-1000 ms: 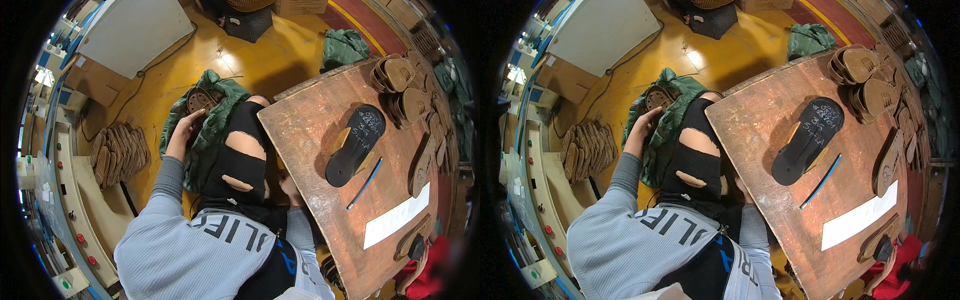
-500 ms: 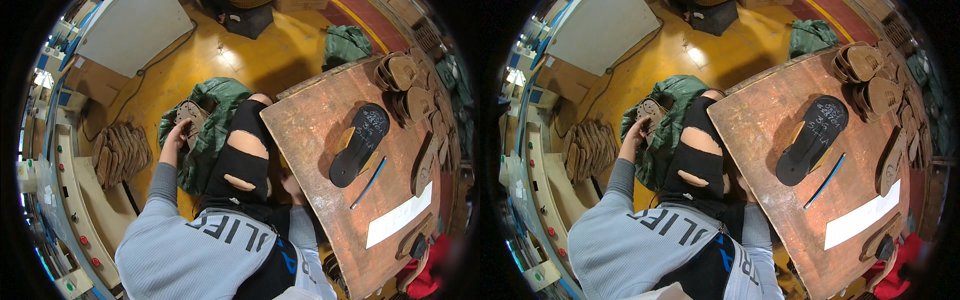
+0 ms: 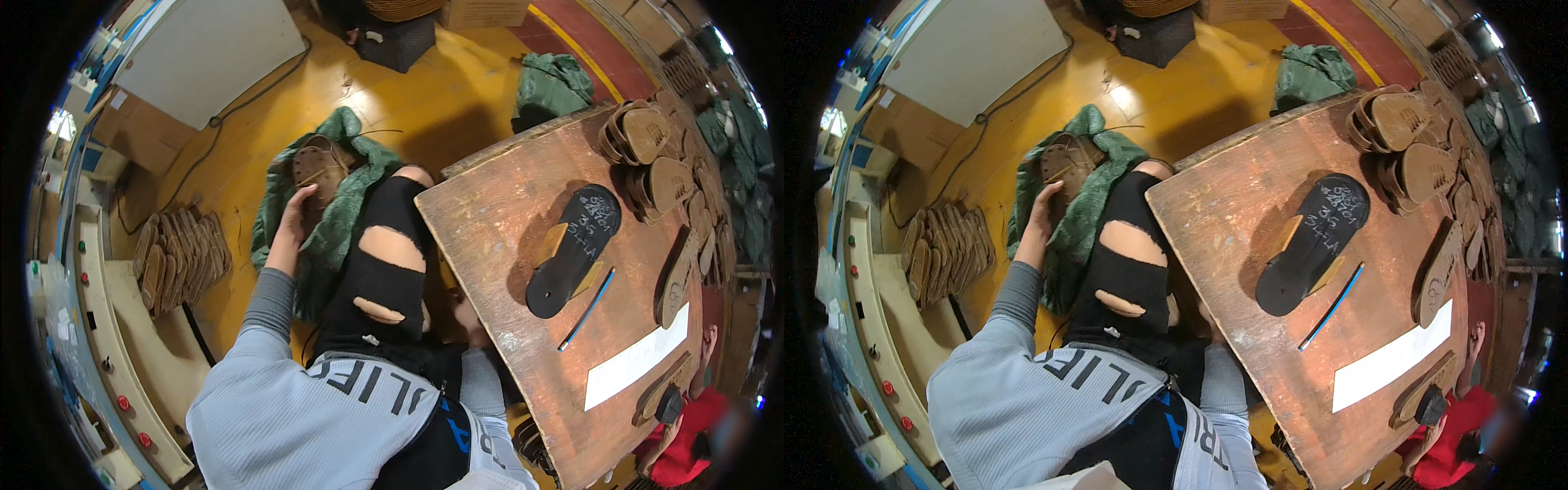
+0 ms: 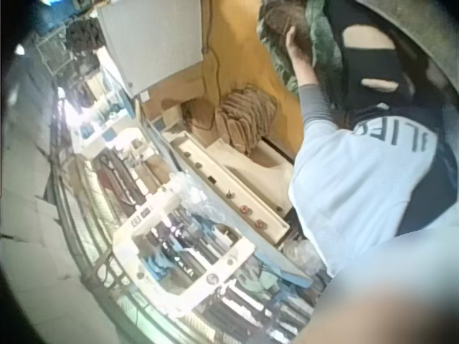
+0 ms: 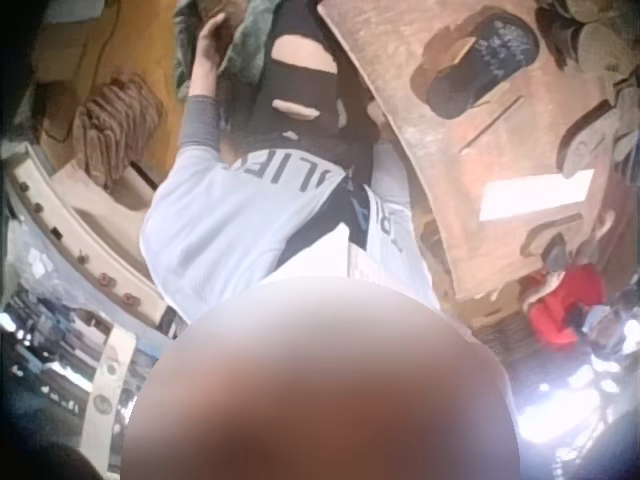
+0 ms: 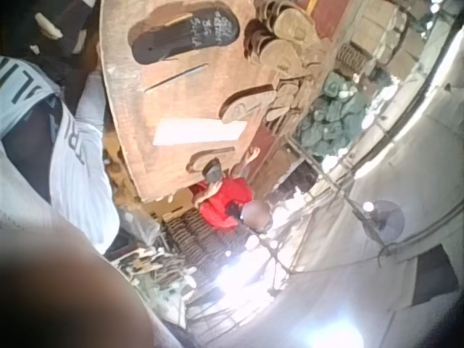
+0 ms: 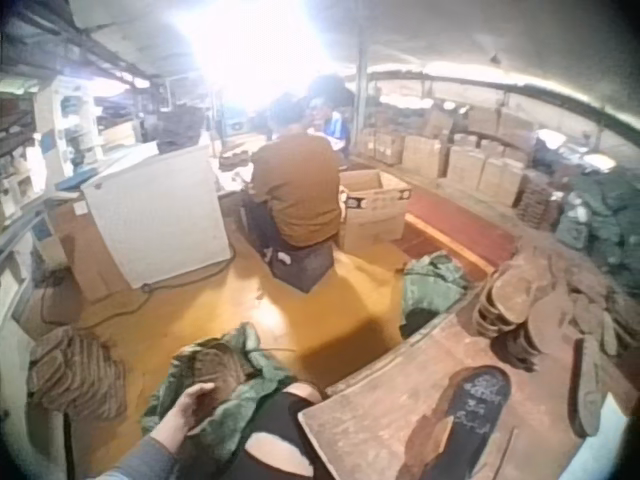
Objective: The person sits at a workbench in a shoe workshop and bundles stacks of insoles. They pick up insoles from a green sack and from the table, align the stacks, wrap a rubber band around each bundle, and use scissors to trim or cut the bands, placing finished bundles on the table.
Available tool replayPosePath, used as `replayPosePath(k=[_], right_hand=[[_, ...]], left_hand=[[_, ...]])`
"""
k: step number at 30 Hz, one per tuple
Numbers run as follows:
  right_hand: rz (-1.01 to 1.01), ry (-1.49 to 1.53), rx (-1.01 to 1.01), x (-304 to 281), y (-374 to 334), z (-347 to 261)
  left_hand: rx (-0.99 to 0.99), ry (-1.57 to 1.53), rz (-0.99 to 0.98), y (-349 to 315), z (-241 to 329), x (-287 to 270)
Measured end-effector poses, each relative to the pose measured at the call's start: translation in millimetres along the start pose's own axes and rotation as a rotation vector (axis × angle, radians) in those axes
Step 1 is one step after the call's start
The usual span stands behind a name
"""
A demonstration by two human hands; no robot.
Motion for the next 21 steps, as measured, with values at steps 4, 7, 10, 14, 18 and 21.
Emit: replayPosePath(k=[4,7,10,14,18,21], right_hand=[[-0.018,0.011,0.086,-11,-9,-12],[-0.021,0.104,0.078,-13,-13,-16],[-0.003,0.118,0.089,-15,-13,-17],[0.010,0.119,0.097,-17,-16,-18],[0.044,0.119,0.084,-17,-19,-17],[0.108,0.106,0.052,-17,-19,-17]], left_hand=[[0.075,-0.217,-0.148,39,19,1],[-0.011,-0.330,-0.105,82,12,8],[0.023,-0.041,0.009,110,2,8],[-0.076,0.042,0.056,121,-6,2],[0.073,-0.044,-0.097,125,-3,12],[-0.054,-0.201,-0.098,131,-13,21]])
Point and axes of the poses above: each hand's wrist, its own y-axis towards the middle knuckle, its own x-axis out of the palm, z = x × y, the point moved 4 cm from there along y, towards the middle knuckle, and after that the axes turned 5 degrees about y, right-handed, at the moved point
